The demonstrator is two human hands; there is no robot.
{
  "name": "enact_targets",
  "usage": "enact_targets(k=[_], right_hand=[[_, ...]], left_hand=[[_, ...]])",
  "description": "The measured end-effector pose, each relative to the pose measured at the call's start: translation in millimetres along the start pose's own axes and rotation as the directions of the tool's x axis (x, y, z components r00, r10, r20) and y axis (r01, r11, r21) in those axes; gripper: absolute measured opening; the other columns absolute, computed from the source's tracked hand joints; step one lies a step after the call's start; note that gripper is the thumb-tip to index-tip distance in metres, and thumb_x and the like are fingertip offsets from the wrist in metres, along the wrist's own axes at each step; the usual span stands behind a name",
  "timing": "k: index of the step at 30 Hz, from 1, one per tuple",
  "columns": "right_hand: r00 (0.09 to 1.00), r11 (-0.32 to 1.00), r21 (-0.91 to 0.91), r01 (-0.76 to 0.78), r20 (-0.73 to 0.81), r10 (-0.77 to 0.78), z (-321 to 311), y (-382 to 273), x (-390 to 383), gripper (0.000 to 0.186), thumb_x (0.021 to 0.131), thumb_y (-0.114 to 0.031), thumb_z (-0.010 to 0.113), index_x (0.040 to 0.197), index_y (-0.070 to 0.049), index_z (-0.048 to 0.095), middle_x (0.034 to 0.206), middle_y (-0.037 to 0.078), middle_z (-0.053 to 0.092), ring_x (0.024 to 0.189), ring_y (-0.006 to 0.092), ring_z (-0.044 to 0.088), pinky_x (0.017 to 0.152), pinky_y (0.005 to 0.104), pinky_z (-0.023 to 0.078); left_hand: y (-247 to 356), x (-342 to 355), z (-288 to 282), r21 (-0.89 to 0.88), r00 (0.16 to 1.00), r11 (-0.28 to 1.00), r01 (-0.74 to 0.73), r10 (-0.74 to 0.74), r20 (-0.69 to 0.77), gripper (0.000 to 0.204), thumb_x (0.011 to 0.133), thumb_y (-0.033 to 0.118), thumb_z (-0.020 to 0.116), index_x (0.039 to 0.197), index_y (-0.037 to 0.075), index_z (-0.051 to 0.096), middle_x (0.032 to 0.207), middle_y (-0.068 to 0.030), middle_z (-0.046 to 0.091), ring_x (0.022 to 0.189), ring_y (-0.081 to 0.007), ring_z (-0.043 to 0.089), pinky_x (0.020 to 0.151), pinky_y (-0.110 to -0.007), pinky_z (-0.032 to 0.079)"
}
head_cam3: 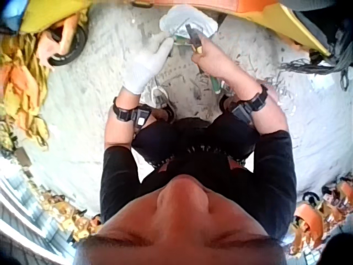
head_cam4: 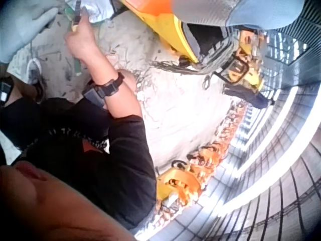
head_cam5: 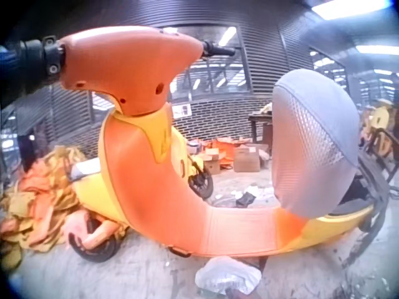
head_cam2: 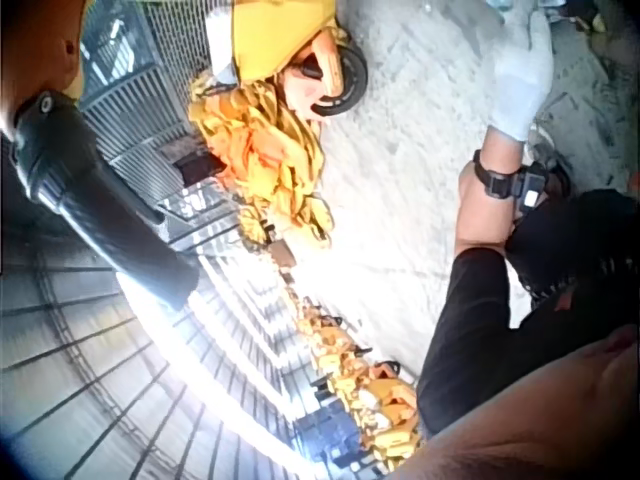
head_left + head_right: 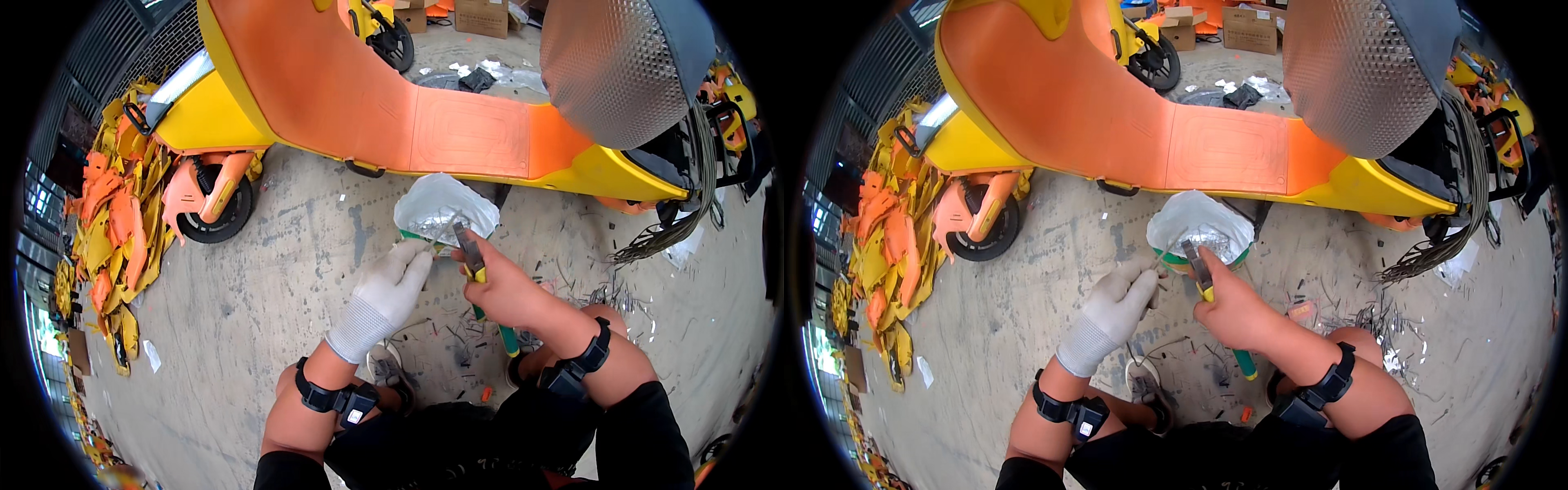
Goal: The person handles electrical wires and a connector by hand, uses a pair of pliers to cut or strip the wires, and places pieces into a plastic bag while sitting in a large service bay with rows of yellow scooters.
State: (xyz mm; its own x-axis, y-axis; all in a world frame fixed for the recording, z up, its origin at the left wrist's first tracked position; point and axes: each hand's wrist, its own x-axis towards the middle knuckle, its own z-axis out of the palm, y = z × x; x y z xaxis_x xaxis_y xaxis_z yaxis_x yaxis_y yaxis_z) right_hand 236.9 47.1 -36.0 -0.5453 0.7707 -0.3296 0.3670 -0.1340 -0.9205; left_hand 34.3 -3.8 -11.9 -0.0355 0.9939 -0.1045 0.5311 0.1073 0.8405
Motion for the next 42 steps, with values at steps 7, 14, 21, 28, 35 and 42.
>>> enact_targets(k=[7, 14, 21, 28, 35, 42], right_hand=[[0.998, 0.992, -0.108, 0.063, -0.012, -0.064, -1.3, 1.3, 0.0, 0.079, 0.089, 0.003, 0.055, 0.157, 0.001, 0.014, 0.136, 0.009, 0.056, 0.111, 0.0178, 0.056, 0.094, 0.0275, 0.047], [0.996, 0.97, -0.229, 0.079, 0.046, -0.07, 4.8, -15.9, -9.1, 0.079, 0.091, -0.002, 0.054, 0.157, 0.001, 0.01, 0.128, 0.024, 0.059, 0.106, 0.036, 0.062, 0.093, 0.0357, 0.048], [0.995, 0.938, -0.331, 0.102, 0.034, -0.096, 4.7, -9.5, -8.3, 0.078, 0.093, -0.008, 0.056, 0.156, 0.003, 0.011, 0.109, 0.033, 0.063, 0.099, 0.0469, 0.063, 0.09, 0.0439, 0.049], [0.985, 0.896, -0.415, 0.158, 0.006, -0.172, 7.0, -9.3, -9.0, 0.071, 0.091, -0.009, 0.058, 0.151, 0.006, 0.023, 0.098, 0.03, 0.067, 0.09, 0.047, 0.065, 0.082, 0.0475, 0.052], [0.981, 0.851, -0.506, 0.142, -0.042, -0.188, 13.6, -17.4, -15.3, 0.073, 0.084, -0.011, 0.062, 0.148, 0.006, 0.03, 0.096, 0.029, 0.066, 0.086, 0.046, 0.066, 0.076, 0.0493, 0.054], [0.968, 0.959, -0.141, 0.245, -0.011, -0.249, 9.3, -29.5, -15.7, 0.068, 0.082, -0.01, 0.066, 0.144, 0.002, 0.038, 0.111, 0.025, 0.066, 0.101, 0.0421, 0.066, 0.087, 0.0444, 0.053]], left_hand=[[7.6, -2.8, 3.8, 0.022, 0.993, 0.997, -0.073, 0.071, 0.097, 0.033, 0.101, 0.025, 0.053, 0.126, 0.005, 0.061, 0.099, -0.0242, 0.068, 0.097, -0.0373, 0.068, 0.085, -0.041, 0.052], [13.7, -5.6, 4.2, 0.106, 0.981, 0.988, -0.113, 0.094, 0.169, 0.032, 0.1, 0.027, 0.052, 0.121, 0.006, 0.062, 0.1, -0.0244, 0.066, 0.096, -0.0414, 0.065, 0.083, -0.045, 0.051], [20.8, -2.0, 3.7, 0.145, 0.971, 0.986, -0.086, 0.051, 0.232, 0.027, 0.099, 0.027, 0.052, 0.111, 0.005, 0.062, 0.096, -0.0242, 0.065, 0.094, -0.043, 0.064, 0.08, -0.048, 0.051], [13.7, -3.6, 5.7, 0.109, 0.978, 0.99, -0.09, 0.067, 0.198, 0.029, 0.097, 0.032, 0.056, 0.106, 0.005, 0.063, 0.089, -0.0224, 0.065, 0.088, -0.0404, 0.066, 0.078, -0.047, 0.052], [26.6, -4.1, 13.6, -0.018, 0.983, 0.996, 0.086, -0.081, 0.166, 0.046, 0.087, 0.04, 0.072, 0.109, 0.0, 0.063, 0.083, -0.0122, 0.067, 0.078, -0.0245, 0.067, 0.077, -0.037, 0.053], [43.2, -5.8, -1.1, -0.237, 0.989, 0.962, 0.131, -0.11, 0.102, 0.04, 0.088, 0.027, 0.073, 0.115, -0.002, 0.063, 0.089, -0.0063, 0.069, 0.084, -0.009, 0.064, 0.075, -0.028, 0.052]])
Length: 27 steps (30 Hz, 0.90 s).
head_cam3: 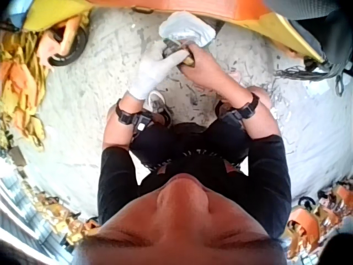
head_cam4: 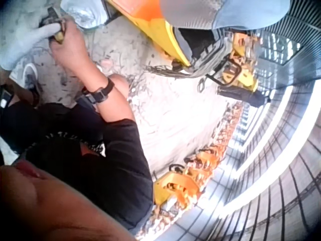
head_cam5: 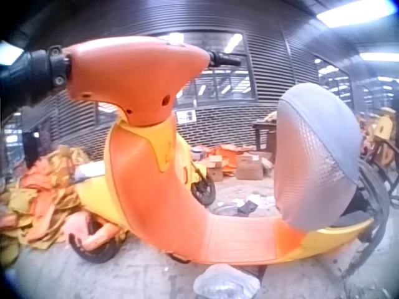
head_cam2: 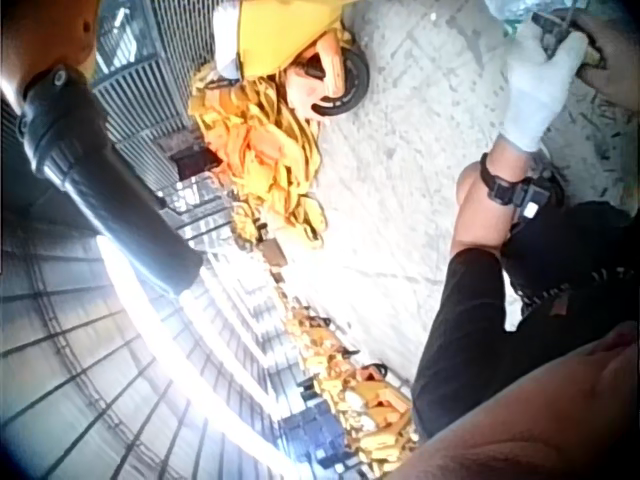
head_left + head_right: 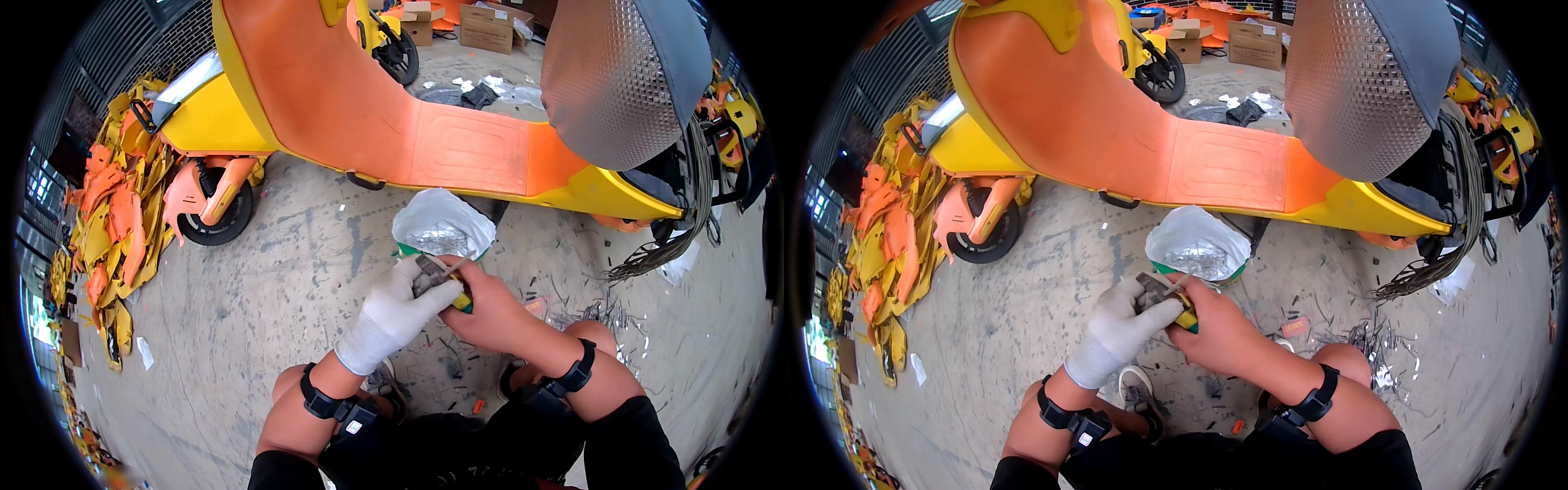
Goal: The person handles electrical wires and a connector by hand, uses a pair of pliers to cut or strip the wires, and places pieces into a plastic bag while sitting in a large service bay with rows of yellow scooters.
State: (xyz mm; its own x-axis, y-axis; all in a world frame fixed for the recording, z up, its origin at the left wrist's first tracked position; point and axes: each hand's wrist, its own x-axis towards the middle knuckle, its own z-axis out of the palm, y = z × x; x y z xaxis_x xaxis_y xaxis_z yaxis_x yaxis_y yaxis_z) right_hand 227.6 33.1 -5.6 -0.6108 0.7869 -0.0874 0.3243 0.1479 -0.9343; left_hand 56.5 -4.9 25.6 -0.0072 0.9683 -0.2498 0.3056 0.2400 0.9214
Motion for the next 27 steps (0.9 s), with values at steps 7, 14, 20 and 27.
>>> enact_targets(k=[7, 14, 20, 27], right_hand=[[0.997, 0.984, -0.163, 0.075, 0.023, -0.072, 4.7, 21.9, -2.8, 0.065, 0.083, -0.014, 0.068, 0.141, 0.002, 0.042, 0.132, 0.028, 0.052, 0.122, 0.0402, 0.054, 0.102, 0.0408, 0.045], [0.963, 0.975, -0.036, -0.221, 0.15, 0.224, -4.3, 6.7, -6.9, 0.042, 0.087, -0.013, 0.066, 0.125, -0.001, 0.052, 0.101, 0.012, 0.063, 0.092, 0.0233, 0.062, 0.082, 0.0351, 0.051], [0.979, 0.985, 0.077, -0.152, 0.147, 0.139, -4.1, 27.9, -10.1, 0.031, 0.088, -0.018, 0.065, 0.114, -0.002, 0.057, 0.086, 0.011, 0.064, 0.077, 0.0224, 0.062, 0.072, 0.0357, 0.05], [0.964, 0.947, 0.25, -0.203, 0.218, 0.149, -6.6, 21.5, -15.2, 0.026, 0.09, -0.012, 0.06, 0.113, 0.001, 0.057, 0.081, 0.004, 0.06, 0.072, 0.0137, 0.06, 0.066, 0.0296, 0.048]], left_hand=[[-1.1, 2.1, -17.5, -0.085, 0.997, 0.996, -0.029, 0.023, -0.069, 0.033, 0.096, 0.023, 0.064, 0.117, -0.002, 0.063, 0.092, -0.0053, 0.068, 0.084, -0.0076, 0.062, 0.074, -0.026, 0.05], [-14.9, 8.5, -45.7, 0.166, 0.993, 0.986, -0.003, -0.016, 0.114, 0.04, 0.1, 0.037, 0.054, 0.101, -0.001, 0.067, 0.081, -0.0136, 0.063, 0.079, -0.0224, 0.062, 0.077, -0.035, 0.05], [-18.1, 8.5, -42.0, 0.051, 0.986, 0.991, -0.121, 0.114, 0.124, 0.031, 0.1, 0.029, 0.055, 0.094, 0.001, 0.068, 0.066, -0.0006, 0.052, 0.06, -0.0084, 0.049, 0.057, -0.026, 0.043], [-15.9, 8.2, -40.5, 0.113, 0.979, 0.98, -0.163, 0.147, 0.141, 0.033, 0.099, 0.032, 0.053, 0.104, 0.002, 0.067, 0.086, -0.0156, 0.065, 0.083, -0.0266, 0.064, 0.081, -0.036, 0.05]])
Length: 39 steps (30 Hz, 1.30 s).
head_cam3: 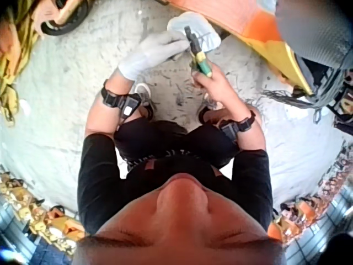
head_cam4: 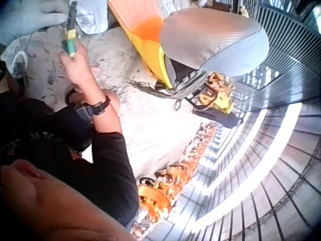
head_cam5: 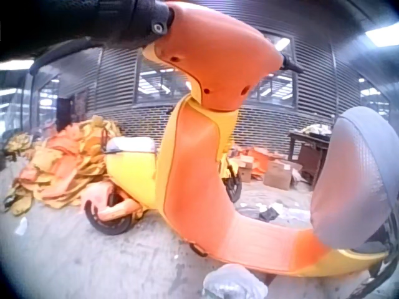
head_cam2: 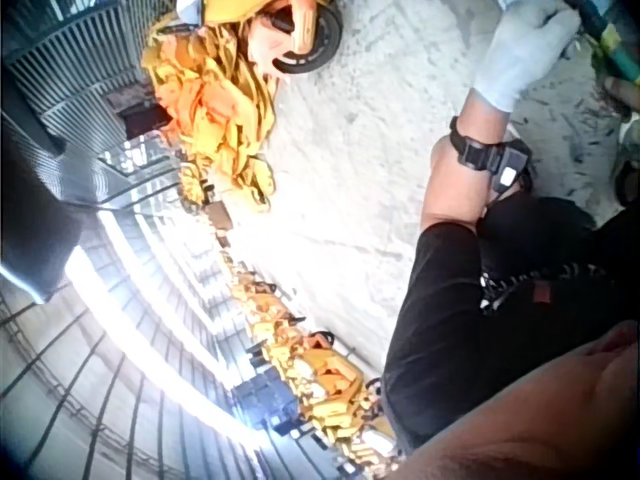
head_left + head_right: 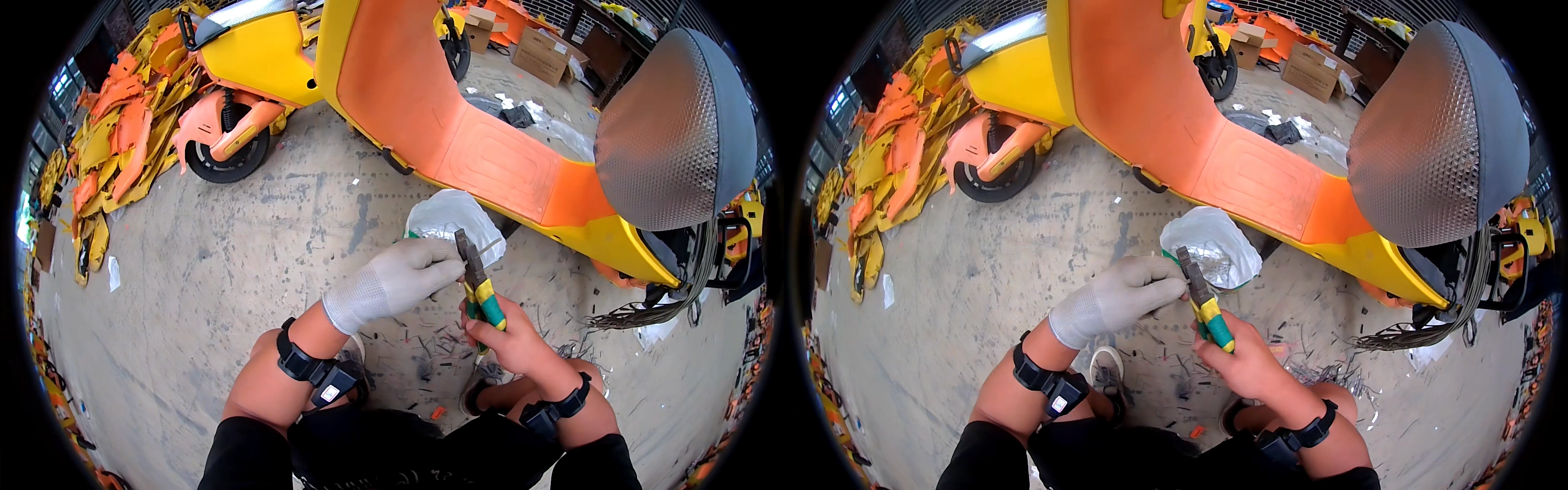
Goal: The person handles electrical wires and a connector by hand, uses a pair of pliers to cut or strip the wires, and places pieces into a plastic bag while sitting in a large service bay with rows of yellow scooters.
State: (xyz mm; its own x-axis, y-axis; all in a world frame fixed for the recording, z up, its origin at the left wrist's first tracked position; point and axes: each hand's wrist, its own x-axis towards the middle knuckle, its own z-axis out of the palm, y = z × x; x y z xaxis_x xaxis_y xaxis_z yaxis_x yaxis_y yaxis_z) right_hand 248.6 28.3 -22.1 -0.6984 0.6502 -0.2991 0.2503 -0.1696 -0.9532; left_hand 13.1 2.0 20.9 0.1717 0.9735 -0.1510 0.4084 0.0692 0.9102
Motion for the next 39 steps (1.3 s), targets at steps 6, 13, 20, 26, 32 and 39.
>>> enact_targets(k=[6, 13, 20, 26, 32, 39], right_hand=[[1.0, 1.0, 0.022, 0.011, 0.022, -0.012, -0.3, 3.1, 0.1, 0.024, 0.09, -0.009, 0.057, 0.111, 0.002, 0.056, 0.08, 0.003, 0.06, 0.067, 0.0123, 0.059, 0.064, 0.0287, 0.049], [1.0, 1.0, -0.008, -0.006, 0.012, 0.006, 0.3, 1.2, -1.5, 0.022, 0.089, -0.009, 0.056, 0.109, 0.002, 0.058, 0.079, 0.004, 0.061, 0.067, 0.0127, 0.06, 0.064, 0.029, 0.05], [1.0, 1.0, -0.025, -0.011, 0.001, 0.011, 0.5, 0.3, -2.7, 0.022, 0.089, -0.009, 0.056, 0.107, 0.003, 0.058, 0.078, 0.004, 0.061, 0.066, 0.0131, 0.061, 0.064, 0.0294, 0.051], [1.0, 0.999, -0.042, -0.016, -0.002, 0.016, -1.1, -1.4, -4.0, 0.022, 0.089, -0.009, 0.056, 0.107, 0.003, 0.059, 0.078, 0.004, 0.062, 0.065, 0.0135, 0.061, 0.063, 0.0296, 0.051], [0.999, 0.997, -0.077, -0.031, -0.017, 0.029, -2.4, -0.2, -3.6, 0.022, 0.089, -0.011, 0.057, 0.106, 0.002, 0.06, 0.071, 0.005, 0.062, 0.063, 0.0137, 0.061, 0.062, 0.0303, 0.05], [0.997, 0.985, -0.166, -0.051, -0.071, 0.04, -0.7, -1.6, -0.5, 0.02, 0.089, -0.014, 0.06, 0.103, 0.001, 0.062, 0.066, 0.005, 0.062, 0.058, 0.0148, 0.062, 0.058, 0.0313, 0.05]], left_hand=[[-1.5, 0.2, 1.1, -0.051, 1.0, 0.998, 0.021, -0.02, 0.015, 0.033, 0.098, 0.031, 0.054, 0.105, 0.001, 0.067, 0.088, -0.0157, 0.066, 0.086, -0.0267, 0.065, 0.084, -0.035, 0.05], [-2.8, -0.5, 1.5, -0.046, 0.997, 0.996, 0.07, -0.069, 0.028, 0.033, 0.098, 0.031, 0.054, 0.105, 0.002, 0.067, 0.088, -0.0152, 0.066, 0.086, -0.0255, 0.066, 0.083, -0.035, 0.051], [-4.8, -0.1, 2.8, -0.025, 0.998, 0.998, 0.062, -0.062, 0.023, 0.033, 0.098, 0.032, 0.056, 0.106, 0.002, 0.068, 0.09, -0.0152, 0.068, 0.089, -0.0258, 0.067, 0.084, -0.036, 0.051], [-0.3, 0.7, 2.8, -0.023, 0.995, 0.996, 0.089, -0.089, 0.04, 0.035, 0.098, 0.034, 0.055, 0.106, 0.002, 0.067, 0.094, -0.016, 0.069, 0.092, -0.0288, 0.067, 0.087, -0.036, 0.051], [-4.7, 1.5, 7.3, -0.044, 0.999, 0.999, -0.024, 0.022, -0.034, 0.029, 0.098, 0.026, 0.055, 0.094, 0.0, 0.068, 0.066, -0.0059, 0.056, 0.062, -0.0138, 0.054, 0.061, -0.03, 0.046], [-8.7, -0.6, 18.6, 0.271, 0.956, 0.948, -0.165, 0.222, -0.194, 0.027, 0.098, 0.026, 0.055, 0.093, 0.001, 0.064, 0.077, -0.0216, 0.062, 0.077, -0.0402, 0.064, 0.07, -0.045, 0.051]])
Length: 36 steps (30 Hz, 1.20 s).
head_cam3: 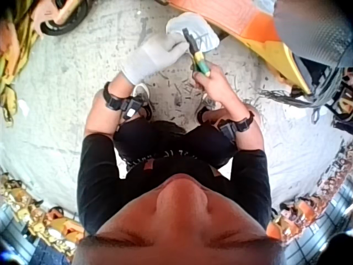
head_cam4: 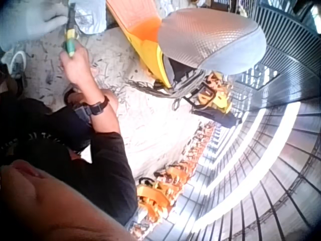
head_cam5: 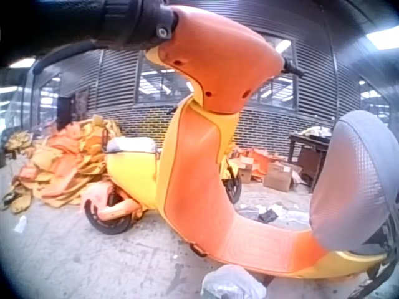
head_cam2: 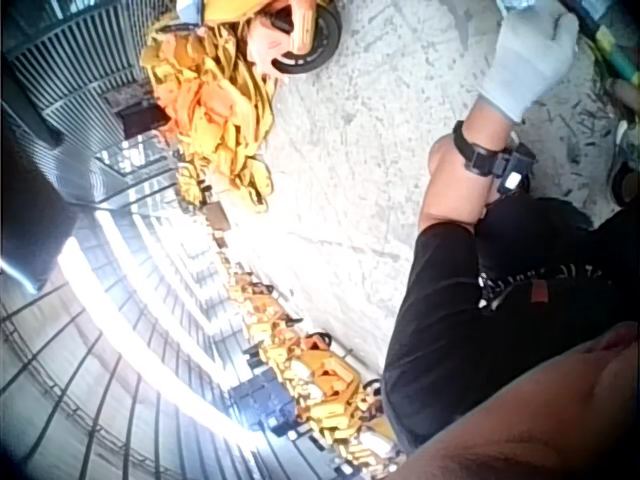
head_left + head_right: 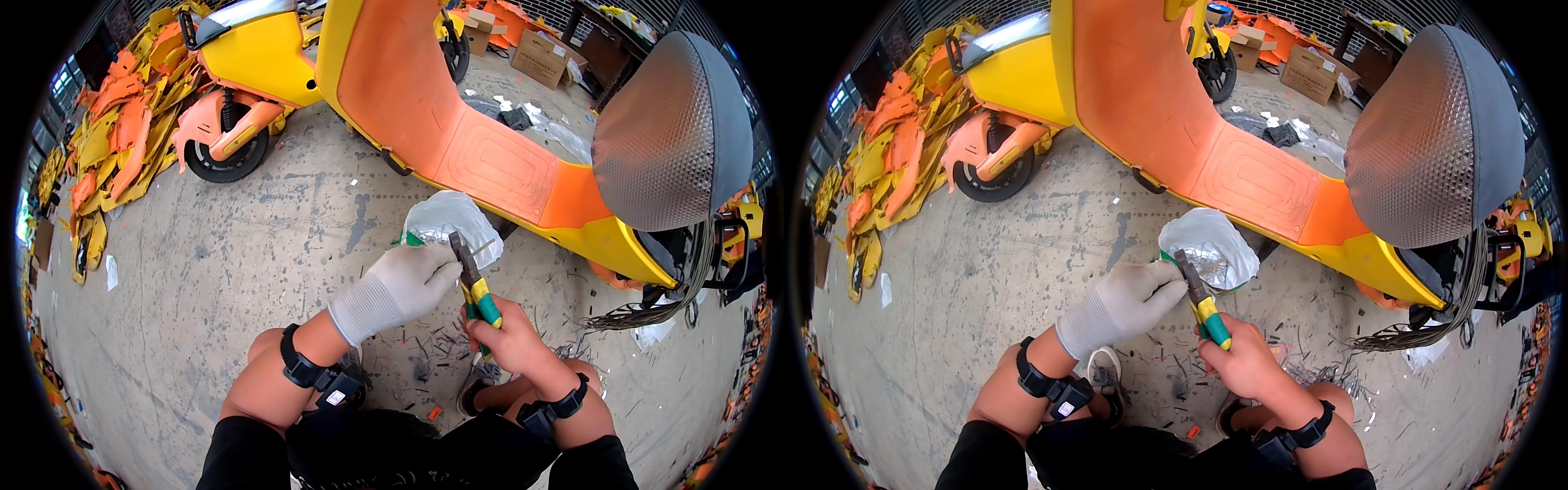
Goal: The person handles electrical wires and a connector by hand, uses a pair of pliers to cut or strip the wires, and places pieces into a plastic bag while sitting in a large service bay with rows of yellow scooters.
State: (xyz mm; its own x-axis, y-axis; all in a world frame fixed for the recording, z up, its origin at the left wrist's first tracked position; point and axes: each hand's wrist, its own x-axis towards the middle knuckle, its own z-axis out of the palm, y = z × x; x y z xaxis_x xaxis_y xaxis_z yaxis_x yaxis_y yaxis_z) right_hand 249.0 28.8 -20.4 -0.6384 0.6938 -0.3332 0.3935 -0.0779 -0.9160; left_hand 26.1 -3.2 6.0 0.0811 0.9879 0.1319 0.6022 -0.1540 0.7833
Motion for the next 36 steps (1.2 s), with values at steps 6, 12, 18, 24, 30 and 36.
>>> enact_targets(k=[6, 12, 18, 24, 30, 36], right_hand=[[1.0, 1.0, 0.024, -0.013, -0.021, 0.014, 1.5, 1.7, 1.5, 0.02, 0.089, -0.014, 0.06, 0.102, 0.001, 0.063, 0.064, 0.005, 0.061, 0.057, 0.0144, 0.062, 0.056, 0.031, 0.049], [0.999, 1.0, 0.02, -0.024, -0.028, 0.024, 2.0, 1.2, 0.1, 0.021, 0.089, -0.014, 0.061, 0.102, 0.002, 0.063, 0.064, 0.006, 0.062, 0.057, 0.0151, 0.062, 0.056, 0.0314, 0.049], [0.999, 1.0, -0.006, -0.03, -0.031, 0.03, 1.6, 0.4, -0.5, 0.021, 0.088, -0.014, 0.061, 0.102, 0.003, 0.063, 0.064, 0.007, 0.062, 0.057, 0.0157, 0.063, 0.056, 0.0317, 0.05], [0.998, 0.999, -0.02, -0.046, -0.048, 0.045, 2.0, -2.4, -0.8, 0.022, 0.088, -0.014, 0.061, 0.103, 0.003, 0.063, 0.066, 0.007, 0.063, 0.057, 0.0156, 0.063, 0.056, 0.0319, 0.05], [0.997, 0.999, -0.034, -0.014, -0.077, 0.011, 1.1, 4.1, 5.2, 0.022, 0.089, -0.016, 0.062, 0.105, 0.0, 0.061, 0.07, 0.008, 0.065, 0.062, 0.0174, 0.065, 0.061, 0.0318, 0.051], [0.989, 0.991, -0.003, 0.135, -0.06, -0.135, 4.9, 18.7, 10.5, 0.03, 0.09, -0.011, 0.062, 0.119, -0.003, 0.057, 0.097, 0.01, 0.068, 0.089, 0.0199, 0.068, 0.078, 0.0343, 0.053]], left_hand=[[1.1, 0.4, 4.4, 0.122, 1.0, 0.992, -0.028, 0.029, -0.006, 0.024, 0.098, 0.024, 0.054, 0.092, 0.001, 0.061, 0.08, -0.022, 0.063, 0.081, -0.041, 0.064, 0.072, -0.048, 0.051], [-0.4, 0.3, 5.6, 0.165, 0.999, 0.986, -0.03, 0.026, 0.025, 0.023, 0.099, 0.022, 0.052, 0.092, 0.002, 0.059, 0.08, -0.0219, 0.062, 0.081, -0.041, 0.064, 0.073, -0.049, 0.051], [0.4, 0.1, 5.9, 0.196, 0.999, 0.98, -0.036, 0.03, 0.037, 0.023, 0.099, 0.022, 0.051, 0.093, 0.001, 0.059, 0.081, -0.0222, 0.062, 0.082, -0.0407, 0.065, 0.074, -0.049, 0.051], [0.9, -0.1, 7.8, 0.2, 0.999, 0.978, -0.049, 0.049, 0.007, 0.02, 0.098, 0.02, 0.053, 0.095, 0.001, 0.061, 0.081, -0.022, 0.063, 0.08, -0.0404, 0.065, 0.071, -0.048, 0.052], [2.8, 0.5, 15.4, 0.302, 0.988, 0.948, -0.103, 0.134, -0.081, 0.018, 0.096, 0.018, 0.055, 0.098, 0.001, 0.062, 0.081, -0.0208, 0.064, 0.08, -0.0397, 0.066, 0.071, -0.046, 0.053], [-5.0, 3.0, 15.9, 0.005, 0.967, 0.983, -0.185, 0.183, -0.175, 0.022, 0.096, 0.02, 0.056, 0.097, -0.001, 0.064, 0.075, -0.016, 0.061, 0.069, -0.0323, 0.064, 0.064, -0.039, 0.05]])
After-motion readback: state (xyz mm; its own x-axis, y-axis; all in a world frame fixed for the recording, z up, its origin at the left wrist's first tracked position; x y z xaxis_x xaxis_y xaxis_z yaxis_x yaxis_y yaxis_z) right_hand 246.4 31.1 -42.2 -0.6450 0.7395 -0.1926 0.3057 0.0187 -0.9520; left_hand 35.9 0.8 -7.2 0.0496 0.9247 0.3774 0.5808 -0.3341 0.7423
